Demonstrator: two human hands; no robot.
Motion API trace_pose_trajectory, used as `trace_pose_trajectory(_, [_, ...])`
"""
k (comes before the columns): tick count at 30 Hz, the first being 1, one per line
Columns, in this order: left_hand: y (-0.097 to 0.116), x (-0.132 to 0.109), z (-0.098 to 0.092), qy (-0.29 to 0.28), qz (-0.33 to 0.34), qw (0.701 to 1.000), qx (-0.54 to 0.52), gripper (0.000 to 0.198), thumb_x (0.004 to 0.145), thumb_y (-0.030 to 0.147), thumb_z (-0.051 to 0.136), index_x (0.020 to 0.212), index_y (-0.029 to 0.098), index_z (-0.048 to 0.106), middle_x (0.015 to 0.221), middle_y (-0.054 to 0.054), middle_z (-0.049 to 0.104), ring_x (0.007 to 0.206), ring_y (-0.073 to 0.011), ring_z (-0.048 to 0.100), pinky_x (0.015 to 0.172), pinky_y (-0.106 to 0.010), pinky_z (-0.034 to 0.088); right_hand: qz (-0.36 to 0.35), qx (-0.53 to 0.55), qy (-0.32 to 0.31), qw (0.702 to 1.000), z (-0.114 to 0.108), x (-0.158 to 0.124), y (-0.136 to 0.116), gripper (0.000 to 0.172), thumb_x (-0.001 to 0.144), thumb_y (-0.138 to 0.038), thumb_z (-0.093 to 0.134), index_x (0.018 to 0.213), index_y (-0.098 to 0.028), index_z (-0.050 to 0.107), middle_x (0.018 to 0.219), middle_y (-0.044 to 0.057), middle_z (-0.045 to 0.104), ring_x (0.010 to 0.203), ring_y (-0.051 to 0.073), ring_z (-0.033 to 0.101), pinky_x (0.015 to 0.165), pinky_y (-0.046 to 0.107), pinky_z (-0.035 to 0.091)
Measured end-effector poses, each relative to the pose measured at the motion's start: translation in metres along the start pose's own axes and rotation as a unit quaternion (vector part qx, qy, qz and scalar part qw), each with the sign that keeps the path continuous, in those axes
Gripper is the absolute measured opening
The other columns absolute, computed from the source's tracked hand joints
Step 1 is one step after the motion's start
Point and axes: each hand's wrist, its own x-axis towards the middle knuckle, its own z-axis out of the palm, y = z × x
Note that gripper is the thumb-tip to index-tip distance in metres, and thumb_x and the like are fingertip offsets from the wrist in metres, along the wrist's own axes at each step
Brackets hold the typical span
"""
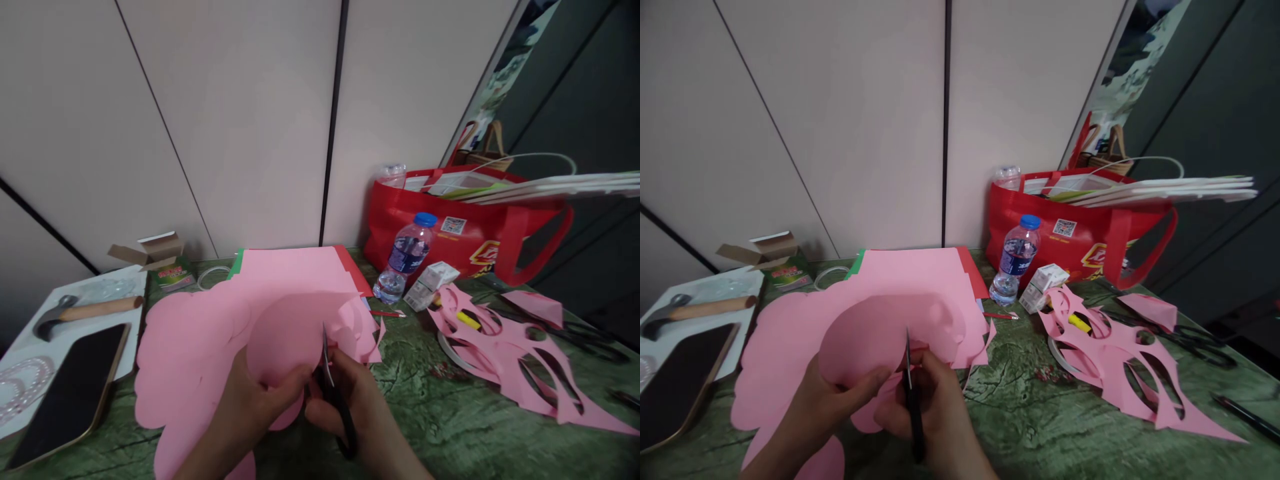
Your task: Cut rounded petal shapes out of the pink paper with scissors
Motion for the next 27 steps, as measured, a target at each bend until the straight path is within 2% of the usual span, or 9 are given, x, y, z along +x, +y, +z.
trace_pose_trajectory(14, [0.0011,-0.0010,-0.0003,0.006,0.000,1.000,0.008,0.025,0.059,0.028,0.068,0.081,0.016,0.066,0.074,-0.003,0.073,0.070,-0.0227,0.067,0.064,-0.030,0.053,-0.007,-0.005,0.005,1.000,-0.0020,0.0010,0.0034,0.041,0.050,-0.034,0.083,0.073,-0.017,0.054,0.054,-0.008,0.041,0.049,0.009,0.032,0.044,0.020,0.022])
trace_pose_trajectory(27, [0.0024,-0.0007,-0.0011,0.016,-0.005,1.000,-0.017,0.023,0.056,0.025,0.069,0.077,0.017,0.065,0.069,0.000,0.071,0.065,-0.0191,0.064,0.059,-0.026,0.051,-0.011,-0.018,-0.002,1.000,-0.0021,0.0012,0.0022,0.036,0.054,-0.036,0.079,0.070,-0.018,0.052,0.051,-0.008,0.039,0.046,0.008,0.030,0.042,0.020,0.021])
